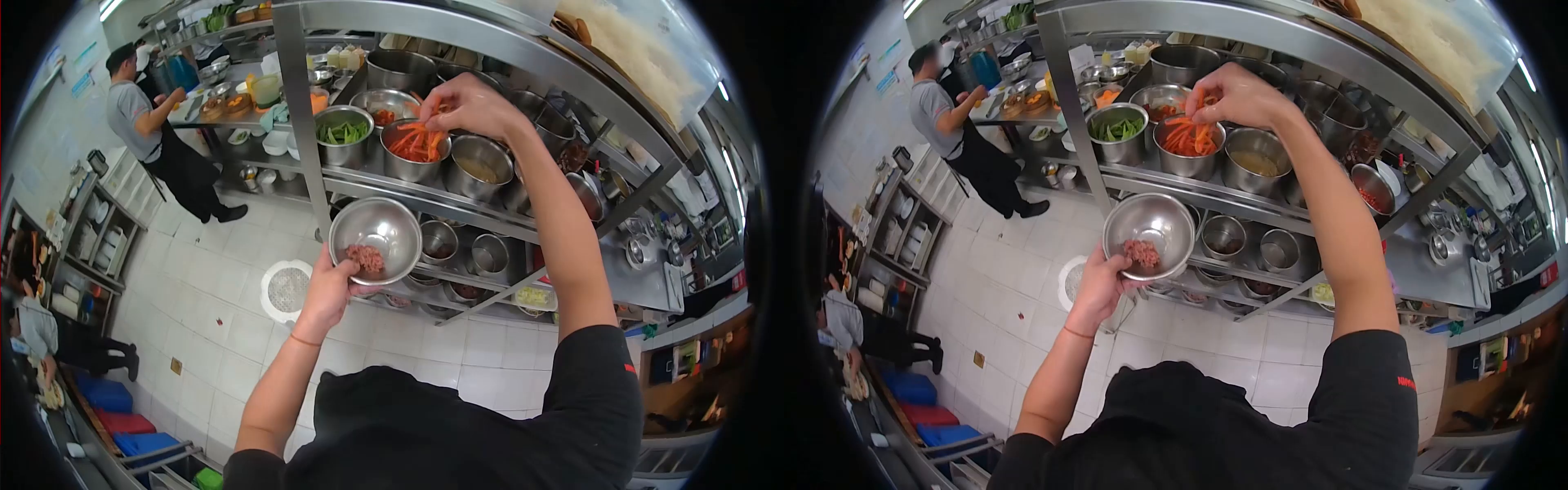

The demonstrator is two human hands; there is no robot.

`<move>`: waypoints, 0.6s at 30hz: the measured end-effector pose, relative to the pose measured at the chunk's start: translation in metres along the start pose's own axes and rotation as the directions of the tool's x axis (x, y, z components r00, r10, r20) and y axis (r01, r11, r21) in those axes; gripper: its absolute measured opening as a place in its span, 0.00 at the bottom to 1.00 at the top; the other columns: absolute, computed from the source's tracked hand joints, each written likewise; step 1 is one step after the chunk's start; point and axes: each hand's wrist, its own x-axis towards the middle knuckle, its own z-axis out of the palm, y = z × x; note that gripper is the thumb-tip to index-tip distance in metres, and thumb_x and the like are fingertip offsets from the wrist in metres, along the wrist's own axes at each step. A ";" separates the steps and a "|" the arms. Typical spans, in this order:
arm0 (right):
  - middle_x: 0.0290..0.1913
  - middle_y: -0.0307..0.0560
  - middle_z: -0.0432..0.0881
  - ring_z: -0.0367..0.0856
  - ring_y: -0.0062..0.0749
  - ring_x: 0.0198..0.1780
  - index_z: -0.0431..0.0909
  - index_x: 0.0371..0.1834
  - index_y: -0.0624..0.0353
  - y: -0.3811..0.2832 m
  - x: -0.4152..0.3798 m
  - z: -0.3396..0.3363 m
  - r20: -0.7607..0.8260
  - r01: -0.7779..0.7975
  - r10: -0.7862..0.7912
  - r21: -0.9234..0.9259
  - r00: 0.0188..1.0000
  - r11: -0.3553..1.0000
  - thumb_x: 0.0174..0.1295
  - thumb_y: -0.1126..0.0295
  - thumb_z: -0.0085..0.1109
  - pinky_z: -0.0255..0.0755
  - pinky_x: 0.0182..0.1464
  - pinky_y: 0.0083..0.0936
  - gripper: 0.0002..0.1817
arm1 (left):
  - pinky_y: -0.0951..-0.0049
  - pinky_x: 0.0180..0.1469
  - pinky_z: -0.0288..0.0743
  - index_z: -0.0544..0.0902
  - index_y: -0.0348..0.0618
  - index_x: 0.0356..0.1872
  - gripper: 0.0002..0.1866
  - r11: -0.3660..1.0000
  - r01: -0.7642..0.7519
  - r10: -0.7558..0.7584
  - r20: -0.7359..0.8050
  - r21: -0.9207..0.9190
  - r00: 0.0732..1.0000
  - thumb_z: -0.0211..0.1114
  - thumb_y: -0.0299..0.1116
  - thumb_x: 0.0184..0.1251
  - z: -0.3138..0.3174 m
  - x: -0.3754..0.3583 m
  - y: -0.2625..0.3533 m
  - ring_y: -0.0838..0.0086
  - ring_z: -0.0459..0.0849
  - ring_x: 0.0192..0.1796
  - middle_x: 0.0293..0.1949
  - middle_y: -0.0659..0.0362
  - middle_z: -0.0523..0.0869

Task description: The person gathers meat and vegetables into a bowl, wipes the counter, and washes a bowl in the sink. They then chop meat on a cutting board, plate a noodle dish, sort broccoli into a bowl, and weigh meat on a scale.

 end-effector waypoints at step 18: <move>0.42 0.56 0.85 0.84 0.58 0.41 0.82 0.44 0.59 0.103 -0.082 0.264 -0.084 -0.307 0.297 -0.164 0.951 0.938 0.60 0.72 0.55 0.79 0.44 0.44 0.11 | 0.52 0.43 0.89 0.64 0.43 0.67 0.31 0.965 0.212 -0.245 -0.250 -0.152 0.937 0.45 0.15 0.59 -0.082 0.001 -0.156 0.55 0.85 0.50 0.57 0.48 0.76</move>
